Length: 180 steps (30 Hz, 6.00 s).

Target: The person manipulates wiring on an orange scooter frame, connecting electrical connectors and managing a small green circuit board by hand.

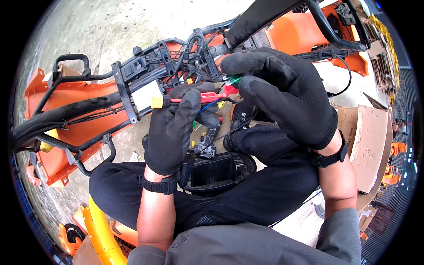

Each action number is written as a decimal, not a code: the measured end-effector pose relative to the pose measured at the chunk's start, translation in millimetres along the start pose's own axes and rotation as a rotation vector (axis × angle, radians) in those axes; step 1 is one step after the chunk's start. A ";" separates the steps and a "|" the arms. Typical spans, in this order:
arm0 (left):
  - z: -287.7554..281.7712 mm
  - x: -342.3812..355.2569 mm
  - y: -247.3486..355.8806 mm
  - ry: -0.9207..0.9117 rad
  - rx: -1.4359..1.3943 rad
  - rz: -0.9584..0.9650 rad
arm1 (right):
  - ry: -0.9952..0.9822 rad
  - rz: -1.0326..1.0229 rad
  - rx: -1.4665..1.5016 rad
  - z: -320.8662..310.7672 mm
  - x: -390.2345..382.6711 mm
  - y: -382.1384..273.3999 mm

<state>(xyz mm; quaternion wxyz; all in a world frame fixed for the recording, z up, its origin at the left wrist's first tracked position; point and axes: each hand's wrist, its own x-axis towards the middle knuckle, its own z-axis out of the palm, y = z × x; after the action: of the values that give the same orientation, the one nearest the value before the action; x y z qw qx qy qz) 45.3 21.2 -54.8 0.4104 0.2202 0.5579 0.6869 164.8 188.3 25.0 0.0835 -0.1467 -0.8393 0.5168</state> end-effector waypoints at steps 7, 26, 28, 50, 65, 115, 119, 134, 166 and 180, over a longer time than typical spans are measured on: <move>2.7 -1.0 1.0 0.008 -0.033 -0.025 | 0.107 -0.300 -0.399 4.3 4.7 4.0; -2.2 -0.4 1.6 -0.060 -0.034 0.013 | 0.208 -0.362 -0.603 14.3 4.1 -0.3; -1.4 -0.9 1.6 -0.058 -0.067 0.003 | 0.181 -0.346 -0.619 13.2 3.2 -2.6; -1.6 -1.1 -7.8 -0.011 0.130 0.083 | 0.172 -0.506 -0.661 22.6 5.8 4.9; -1.7 0.4 -10.3 -0.062 0.018 0.107 | 0.169 -0.437 -0.432 23.6 9.4 12.1; -0.8 2.8 -10.2 0.003 -0.057 0.001 | 0.131 -0.372 -0.435 24.6 9.3 12.4; -1.1 1.9 -11.7 -0.039 -0.002 0.129 | 0.123 -0.371 -0.432 24.3 8.5 13.1; -9.9 4.7 -12.7 -0.162 0.130 0.114 | 0.019 -0.103 -0.249 16.5 6.3 11.7; -4.5 3.8 -16.1 -0.092 0.101 0.086 | -0.012 -0.173 -0.339 18.4 7.1 10.4; -3.6 4.4 -15.3 -0.071 0.052 0.069 | -0.055 -0.165 -0.394 13.6 5.8 16.5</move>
<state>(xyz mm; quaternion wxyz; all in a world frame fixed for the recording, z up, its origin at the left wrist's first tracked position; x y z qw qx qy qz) 44.9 23.2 -71.0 0.4000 0.2740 0.5527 0.6779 158.1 185.8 4.0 0.0723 -0.0766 -0.9352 0.3382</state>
